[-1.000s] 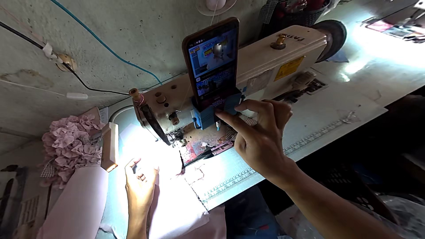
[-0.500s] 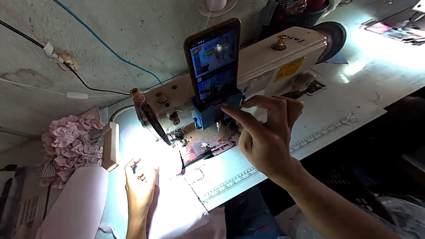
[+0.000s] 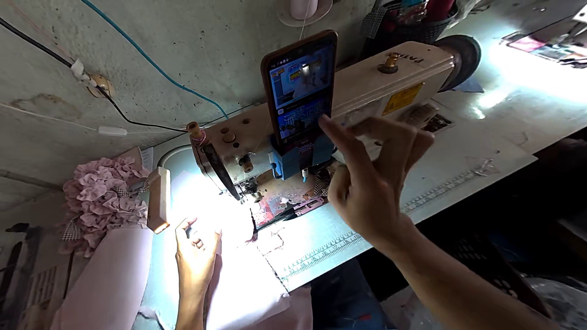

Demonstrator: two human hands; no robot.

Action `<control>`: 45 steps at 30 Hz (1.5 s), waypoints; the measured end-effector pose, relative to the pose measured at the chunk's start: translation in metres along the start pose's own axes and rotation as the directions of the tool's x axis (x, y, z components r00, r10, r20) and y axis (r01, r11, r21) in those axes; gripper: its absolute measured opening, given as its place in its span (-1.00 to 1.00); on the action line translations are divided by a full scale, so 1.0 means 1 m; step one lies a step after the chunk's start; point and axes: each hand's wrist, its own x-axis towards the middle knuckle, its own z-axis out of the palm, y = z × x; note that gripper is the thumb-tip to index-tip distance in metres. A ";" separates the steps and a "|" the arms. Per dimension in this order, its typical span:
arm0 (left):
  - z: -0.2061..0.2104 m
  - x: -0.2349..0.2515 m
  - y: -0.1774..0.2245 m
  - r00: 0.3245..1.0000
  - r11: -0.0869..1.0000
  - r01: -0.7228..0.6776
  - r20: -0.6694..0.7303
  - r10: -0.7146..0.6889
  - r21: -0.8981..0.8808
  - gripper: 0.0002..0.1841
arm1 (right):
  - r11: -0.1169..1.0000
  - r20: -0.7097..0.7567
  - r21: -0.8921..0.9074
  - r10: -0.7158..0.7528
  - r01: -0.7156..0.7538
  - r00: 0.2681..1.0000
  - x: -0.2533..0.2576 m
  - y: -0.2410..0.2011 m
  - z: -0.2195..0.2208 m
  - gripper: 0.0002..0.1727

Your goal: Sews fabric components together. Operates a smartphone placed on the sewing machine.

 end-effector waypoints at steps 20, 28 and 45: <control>-0.008 0.000 -0.001 0.995 0.994 0.079 0.060 -0.083 0.075 -0.27 | 0.832 0.760 0.195 0.207 -0.520 0.616 -0.085 -0.088 0.070 -0.69; -0.004 -0.001 0.004 0.994 0.985 0.094 0.036 -0.100 0.145 -0.28 | 0.815 0.830 0.144 0.210 -0.561 0.517 -0.076 -0.100 0.075 -0.58; -0.003 0.005 0.026 0.997 0.785 -0.041 0.075 -0.007 0.619 -0.44 | 0.961 0.715 0.207 -0.020 -0.184 0.699 -0.097 -0.090 0.063 -0.64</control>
